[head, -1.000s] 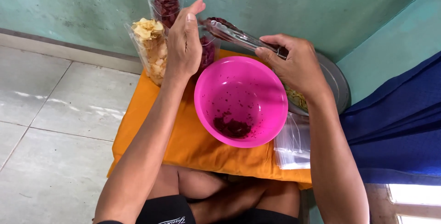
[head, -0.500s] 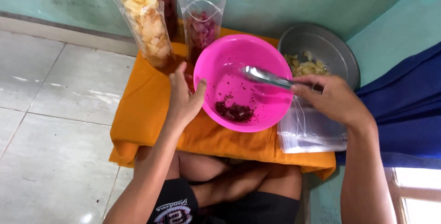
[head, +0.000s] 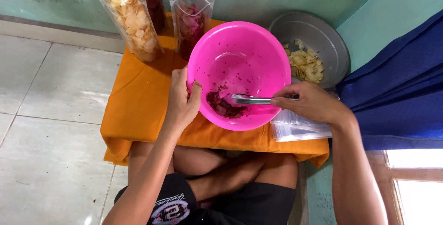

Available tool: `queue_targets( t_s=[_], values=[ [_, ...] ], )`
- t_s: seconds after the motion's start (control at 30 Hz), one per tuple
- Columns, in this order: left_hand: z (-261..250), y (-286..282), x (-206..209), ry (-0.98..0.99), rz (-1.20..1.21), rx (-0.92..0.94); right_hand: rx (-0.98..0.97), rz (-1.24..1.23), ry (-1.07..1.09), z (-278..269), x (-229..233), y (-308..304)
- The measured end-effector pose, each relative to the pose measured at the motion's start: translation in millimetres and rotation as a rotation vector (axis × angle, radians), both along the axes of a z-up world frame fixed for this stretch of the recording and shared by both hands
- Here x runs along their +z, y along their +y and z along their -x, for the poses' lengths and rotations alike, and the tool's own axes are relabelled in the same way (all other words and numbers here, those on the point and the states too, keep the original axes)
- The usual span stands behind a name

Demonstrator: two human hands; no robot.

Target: Using tongs to manually fill plastic bags with chips from a bowl.

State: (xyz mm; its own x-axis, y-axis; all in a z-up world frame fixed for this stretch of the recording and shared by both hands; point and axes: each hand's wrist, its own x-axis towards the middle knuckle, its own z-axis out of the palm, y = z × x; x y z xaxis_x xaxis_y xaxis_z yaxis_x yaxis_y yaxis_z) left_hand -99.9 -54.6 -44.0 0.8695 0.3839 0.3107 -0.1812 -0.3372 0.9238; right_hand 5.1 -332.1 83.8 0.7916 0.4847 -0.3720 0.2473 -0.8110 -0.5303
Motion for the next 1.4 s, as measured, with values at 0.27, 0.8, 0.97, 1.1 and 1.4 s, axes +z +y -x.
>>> queue_targets(
  t_s=[0.27, 0.8, 0.97, 1.1, 1.4],
  values=[
    [4, 4, 18, 0.060, 0.031, -0.008, -0.023, -0.207, 0.045, -10, -10, 1],
    [-76, 55, 93, -0.646, -0.305, 0.259, -0.227, -0.647, -0.315, -50, 53, 75],
    [-88, 59, 99, -0.562, -0.268, 0.197, 0.010, -0.582, -0.498, -40, 67, 109],
    [-86, 59, 98, -0.519, -0.265, 0.187, 0.080, -0.511, -0.580, -33, 73, 112],
    [-17, 22, 47, -0.193, -0.091, 0.268, -0.101, -0.280, -0.311, -20, 36, 38]
  ],
)
